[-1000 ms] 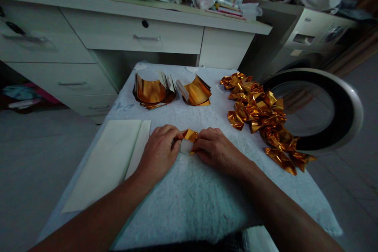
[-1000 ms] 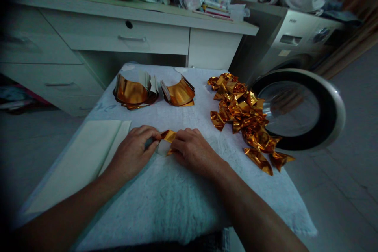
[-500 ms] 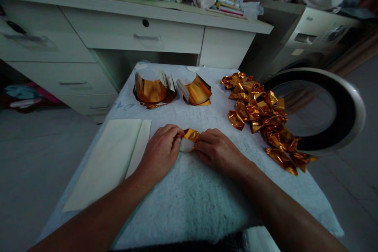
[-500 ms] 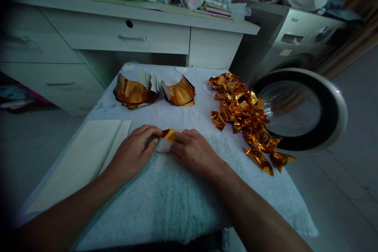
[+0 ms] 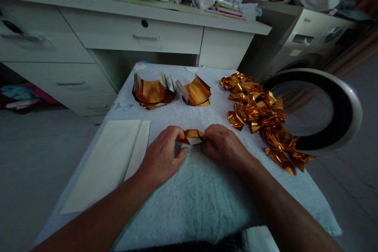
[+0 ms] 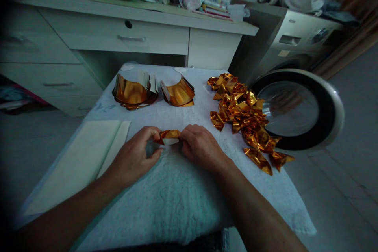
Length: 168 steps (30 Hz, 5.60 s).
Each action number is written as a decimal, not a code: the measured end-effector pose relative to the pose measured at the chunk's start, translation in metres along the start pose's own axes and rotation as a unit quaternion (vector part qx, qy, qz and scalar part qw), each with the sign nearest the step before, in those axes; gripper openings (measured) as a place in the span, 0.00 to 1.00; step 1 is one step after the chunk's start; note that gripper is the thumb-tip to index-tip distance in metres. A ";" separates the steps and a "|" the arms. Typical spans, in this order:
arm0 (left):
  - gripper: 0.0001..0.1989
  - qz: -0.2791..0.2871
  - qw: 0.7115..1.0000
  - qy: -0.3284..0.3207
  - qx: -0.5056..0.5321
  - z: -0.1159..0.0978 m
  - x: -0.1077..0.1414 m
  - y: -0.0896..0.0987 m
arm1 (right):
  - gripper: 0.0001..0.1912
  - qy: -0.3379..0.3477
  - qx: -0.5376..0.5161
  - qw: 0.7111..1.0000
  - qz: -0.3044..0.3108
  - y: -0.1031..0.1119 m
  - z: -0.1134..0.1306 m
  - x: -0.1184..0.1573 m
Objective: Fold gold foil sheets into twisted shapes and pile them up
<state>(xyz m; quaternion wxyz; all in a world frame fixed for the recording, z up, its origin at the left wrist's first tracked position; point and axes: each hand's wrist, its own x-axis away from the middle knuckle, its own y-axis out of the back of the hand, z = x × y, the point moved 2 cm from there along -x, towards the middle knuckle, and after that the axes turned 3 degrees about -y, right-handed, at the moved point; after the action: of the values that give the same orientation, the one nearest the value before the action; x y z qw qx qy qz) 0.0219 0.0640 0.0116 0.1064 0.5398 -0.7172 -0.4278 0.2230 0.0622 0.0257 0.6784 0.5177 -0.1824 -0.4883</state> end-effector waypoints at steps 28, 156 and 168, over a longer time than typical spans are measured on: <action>0.07 0.057 0.975 -0.148 -0.154 -0.004 0.000 -0.002 | 0.14 -0.040 -0.003 0.998 0.045 -0.008 0.002 -0.004; 0.18 0.092 0.992 0.001 -0.081 0.009 -0.008 -0.009 | 0.10 -0.127 -0.009 0.991 0.030 -0.021 0.011 -0.015; 0.24 0.116 0.981 0.065 -0.142 0.013 -0.004 -0.005 | 0.09 -0.181 0.075 0.980 0.042 -0.026 0.024 -0.021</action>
<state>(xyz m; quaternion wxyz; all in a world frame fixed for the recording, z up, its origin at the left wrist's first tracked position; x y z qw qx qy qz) 0.0187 0.0737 0.0007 0.2772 0.4592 -0.6981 -0.4743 0.1834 0.0676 0.0175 0.6134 0.4622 -0.3596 -0.5298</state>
